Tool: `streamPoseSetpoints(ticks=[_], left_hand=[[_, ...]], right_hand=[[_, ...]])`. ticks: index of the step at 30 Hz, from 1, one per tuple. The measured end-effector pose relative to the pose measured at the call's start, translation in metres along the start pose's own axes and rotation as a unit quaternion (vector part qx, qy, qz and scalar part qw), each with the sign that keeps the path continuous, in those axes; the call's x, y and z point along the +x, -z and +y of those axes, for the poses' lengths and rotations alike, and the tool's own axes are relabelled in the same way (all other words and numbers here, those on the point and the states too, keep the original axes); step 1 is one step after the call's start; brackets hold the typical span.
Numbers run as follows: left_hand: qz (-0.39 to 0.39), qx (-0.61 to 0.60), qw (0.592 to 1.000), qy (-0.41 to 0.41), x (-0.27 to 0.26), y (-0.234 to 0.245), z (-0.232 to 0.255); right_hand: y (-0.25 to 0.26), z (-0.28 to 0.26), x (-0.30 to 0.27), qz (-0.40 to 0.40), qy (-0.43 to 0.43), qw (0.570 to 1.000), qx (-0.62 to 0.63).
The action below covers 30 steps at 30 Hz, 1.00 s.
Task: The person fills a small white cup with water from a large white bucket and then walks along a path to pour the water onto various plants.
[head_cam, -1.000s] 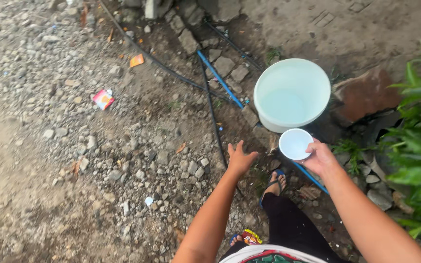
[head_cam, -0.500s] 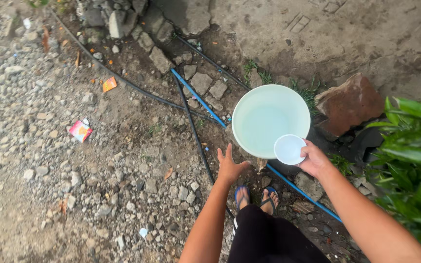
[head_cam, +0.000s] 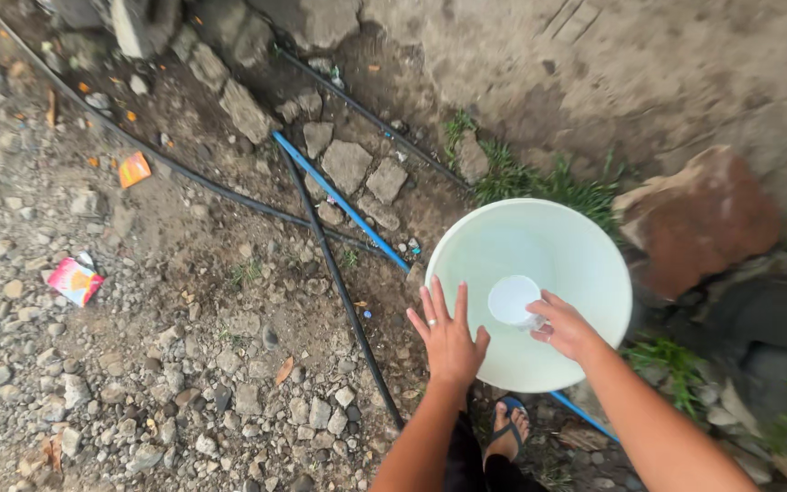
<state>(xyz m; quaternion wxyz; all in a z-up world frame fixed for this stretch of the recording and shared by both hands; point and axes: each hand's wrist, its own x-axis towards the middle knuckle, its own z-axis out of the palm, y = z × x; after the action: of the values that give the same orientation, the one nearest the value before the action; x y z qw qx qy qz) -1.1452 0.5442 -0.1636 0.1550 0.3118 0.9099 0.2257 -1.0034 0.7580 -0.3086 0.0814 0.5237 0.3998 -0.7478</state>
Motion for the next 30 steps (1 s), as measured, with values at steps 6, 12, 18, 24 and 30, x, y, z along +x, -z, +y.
streamPoseSetpoints(ticks=[6,12,18,24,30], left_hand=[[0.098,0.084,0.992,0.007,0.017,-0.046,-0.014],[0.098,0.096,0.990,0.018,0.018,-0.060,-0.024],[0.099,0.097,0.990,0.005,0.019,-0.062,-0.028],[0.102,0.102,0.989,0.008,0.016,-0.063,-0.031],[0.092,0.076,0.993,0.003,0.015,-0.048,-0.021]], right_hand=[[-0.031,0.010,0.082,0.216,0.099,0.748,-0.619],[-0.029,0.053,0.162,0.337,0.132,0.620,-0.696],[-0.041,0.097,0.210,0.253,-0.057,0.906,-0.333],[-0.064,0.077,0.166,-0.016,-0.090,0.991,0.096],[-0.089,0.027,0.089,-0.031,-0.070,0.978,0.194]])
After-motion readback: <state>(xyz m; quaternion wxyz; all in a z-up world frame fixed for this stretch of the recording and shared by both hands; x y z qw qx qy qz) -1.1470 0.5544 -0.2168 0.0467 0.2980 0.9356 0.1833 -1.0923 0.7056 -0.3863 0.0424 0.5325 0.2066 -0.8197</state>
